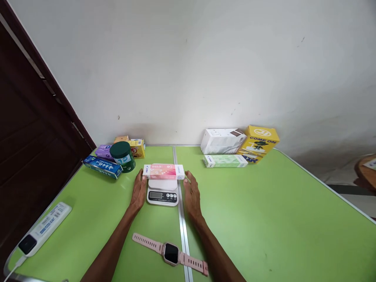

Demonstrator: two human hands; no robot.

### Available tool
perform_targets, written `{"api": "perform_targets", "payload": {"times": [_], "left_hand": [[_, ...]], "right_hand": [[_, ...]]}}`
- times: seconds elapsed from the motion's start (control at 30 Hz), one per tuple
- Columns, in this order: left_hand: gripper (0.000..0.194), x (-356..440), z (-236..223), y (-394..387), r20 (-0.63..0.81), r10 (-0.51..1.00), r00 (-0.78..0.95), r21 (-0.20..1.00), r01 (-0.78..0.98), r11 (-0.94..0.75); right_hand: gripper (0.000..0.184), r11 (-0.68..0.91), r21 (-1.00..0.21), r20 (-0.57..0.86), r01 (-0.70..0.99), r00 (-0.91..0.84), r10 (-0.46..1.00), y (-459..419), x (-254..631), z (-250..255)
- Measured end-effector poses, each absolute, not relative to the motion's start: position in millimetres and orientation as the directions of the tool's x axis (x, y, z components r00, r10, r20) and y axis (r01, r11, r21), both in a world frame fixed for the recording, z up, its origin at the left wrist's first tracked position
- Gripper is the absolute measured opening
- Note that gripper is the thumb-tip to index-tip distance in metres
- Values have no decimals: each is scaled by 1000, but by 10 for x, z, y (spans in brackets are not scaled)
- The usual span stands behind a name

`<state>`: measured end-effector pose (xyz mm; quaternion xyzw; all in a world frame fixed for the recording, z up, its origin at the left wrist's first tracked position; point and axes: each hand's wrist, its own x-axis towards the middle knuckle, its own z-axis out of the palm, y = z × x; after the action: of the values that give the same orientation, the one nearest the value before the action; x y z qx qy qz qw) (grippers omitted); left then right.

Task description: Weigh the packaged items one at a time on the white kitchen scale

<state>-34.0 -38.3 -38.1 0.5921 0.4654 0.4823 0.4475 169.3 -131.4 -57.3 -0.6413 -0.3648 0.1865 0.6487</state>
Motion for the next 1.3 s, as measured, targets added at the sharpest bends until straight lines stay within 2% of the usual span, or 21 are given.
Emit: {"api": "perform_targets", "payload": {"times": [0.17, 0.33, 0.73, 0.9, 1.0, 1.13, 1.3], "left_hand": [[98, -458, -568, -157, 52, 997, 57, 997, -63, -48], [102, -487, -564, -94, 2, 997, 74, 991, -134, 8], [99, -439, -570, -155, 67, 997, 31, 991, -114, -63], [93, -405, -513, -301, 188, 980, 63, 982, 12, -189], [86, -338, -405, -489, 251, 957, 146, 958, 106, -267], [85, -249, -233, -671, 227, 942, 246, 956, 129, -264], [86, -316, -65, -802, 210, 960, 186, 973, 62, -224]], "right_hand": [[74, 78, -994, 106, 72, 742, 662, -1293, 1759, -571], [71, 65, -992, 124, 109, 741, 660, -1296, 1789, -579], [68, 83, -980, 188, 182, 702, 687, -1341, 1748, -488], [67, 98, -964, 241, 247, 660, 712, -1382, 1729, -413], [69, 76, -962, 228, 262, 620, 750, -1413, 1723, -405], [69, 34, -972, 171, 230, 605, 778, -1443, 1701, -410], [70, 42, -966, 185, 254, 574, 798, -1567, 1518, -208]]}}
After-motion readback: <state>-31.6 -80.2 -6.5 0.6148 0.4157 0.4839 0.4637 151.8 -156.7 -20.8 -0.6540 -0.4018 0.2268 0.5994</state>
